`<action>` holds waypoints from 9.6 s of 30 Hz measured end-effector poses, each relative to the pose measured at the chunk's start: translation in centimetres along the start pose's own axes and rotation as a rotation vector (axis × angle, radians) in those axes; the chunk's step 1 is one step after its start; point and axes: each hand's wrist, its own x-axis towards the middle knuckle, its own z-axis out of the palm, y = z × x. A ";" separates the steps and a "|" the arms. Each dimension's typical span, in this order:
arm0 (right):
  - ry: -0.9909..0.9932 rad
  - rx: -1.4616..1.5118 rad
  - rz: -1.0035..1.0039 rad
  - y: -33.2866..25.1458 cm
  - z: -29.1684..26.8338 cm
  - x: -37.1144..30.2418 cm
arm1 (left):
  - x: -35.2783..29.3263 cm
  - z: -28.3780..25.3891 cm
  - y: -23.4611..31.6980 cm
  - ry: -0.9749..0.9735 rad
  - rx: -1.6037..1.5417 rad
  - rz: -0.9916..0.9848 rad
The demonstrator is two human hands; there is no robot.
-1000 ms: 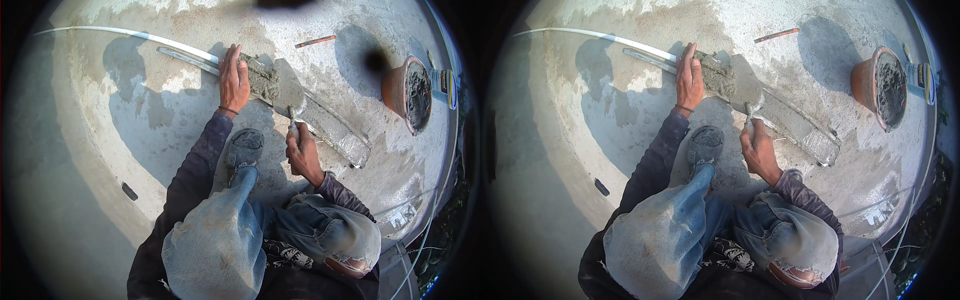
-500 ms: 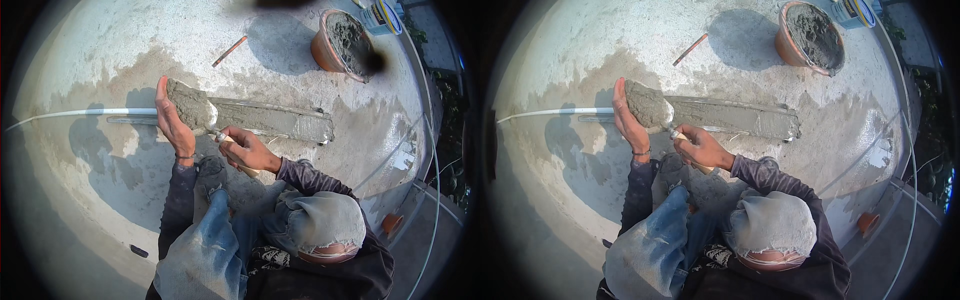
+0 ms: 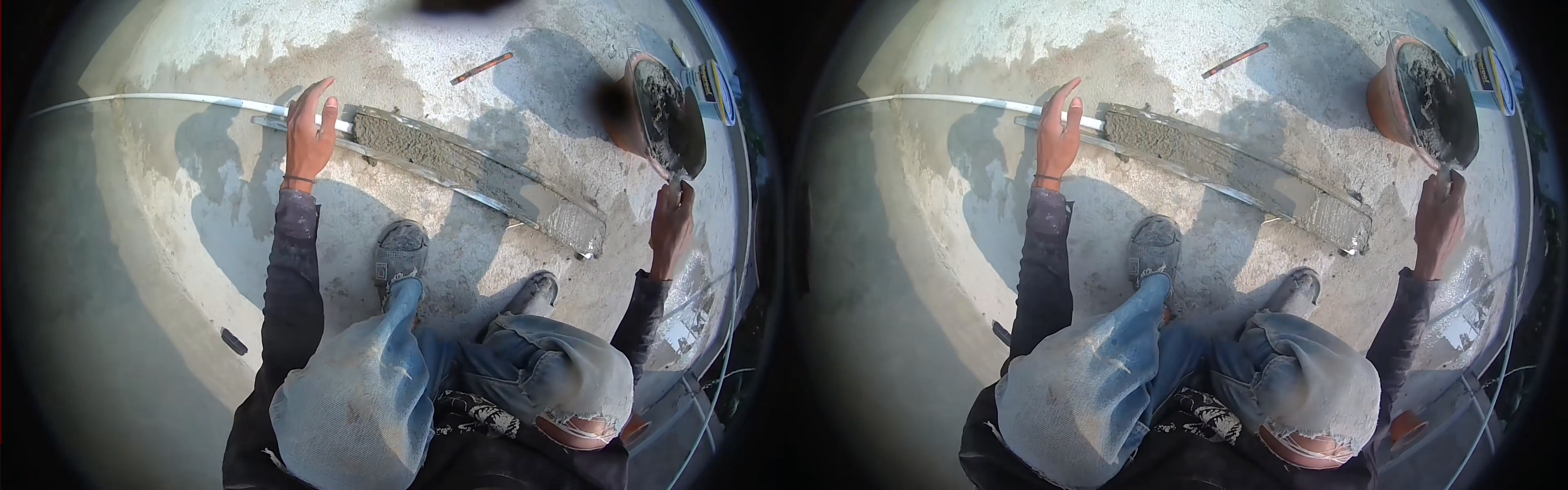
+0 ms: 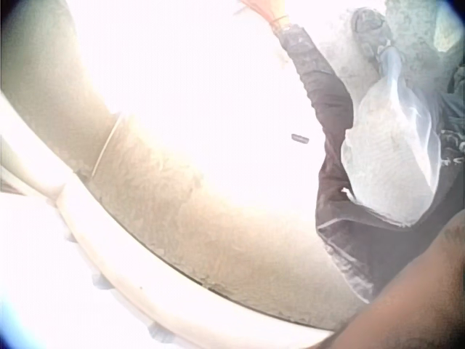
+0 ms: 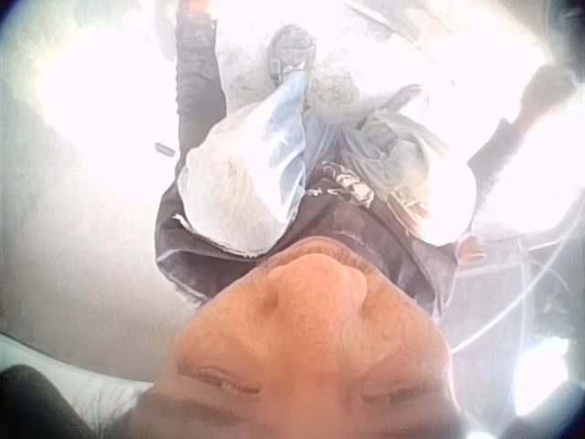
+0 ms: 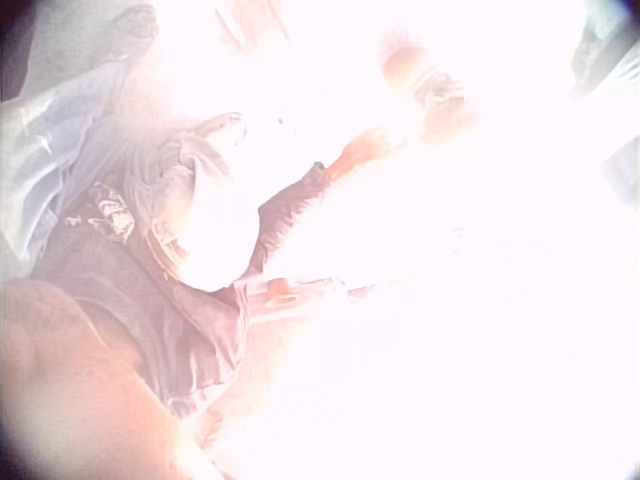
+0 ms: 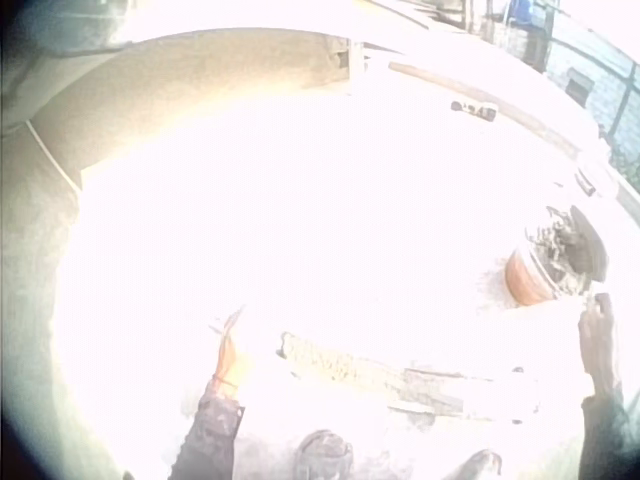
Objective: The person applies mortar using a trowel over several white pipes laid on a concrete surface, spreading and smoothing the mixture to secure and embed the pipes.
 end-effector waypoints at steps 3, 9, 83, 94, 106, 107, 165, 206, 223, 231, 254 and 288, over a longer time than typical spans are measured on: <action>0.103 0.223 -0.078 -3.5 2.1 -3.6 | -2.6 0.3 -3.3 -0.091 0.218 -0.040; -1.142 1.014 0.083 -17.6 5.6 -12.2 | -3.5 2.3 -4.7 -0.132 0.235 -0.032; -1.073 0.962 0.083 -15.6 9.1 -21.3 | -0.1 7.5 4.1 -0.688 -0.187 0.084; -0.916 0.870 -0.360 -24.6 11.7 -18.4 | 1.6 4.7 2.7 -0.391 -0.244 -0.022; -0.714 0.504 -0.419 -8.9 6.9 -16.4 | 0.2 5.4 2.2 -0.487 0.086 0.106; -0.707 0.495 -0.392 -7.1 6.2 -16.7 | 0.2 5.4 2.2 -0.467 0.086 0.105; -0.669 0.490 -0.434 -11.9 8.1 -17.6 | 3.1 14.4 10.0 -1.025 0.071 0.018; -0.554 0.112 -0.347 8.7 3.8 -12.9 | 4.3 16.1 12.6 -1.135 0.033 -0.045; -0.782 1.157 1.030 19.2 0.5 -24.1 | -0.7 16.5 16.2 -0.962 0.399 0.598; -0.776 1.400 0.898 14.3 4.9 -23.0 | -1.0 17.3 15.8 -0.963 0.418 0.574; -0.781 1.376 0.895 13.6 4.2 -24.3 | -1.3 17.1 15.6 -0.967 0.423 0.509; -0.621 0.708 0.846 8.0 -3.3 -27.3 | -1.1 16.5 14.6 -0.913 0.413 0.511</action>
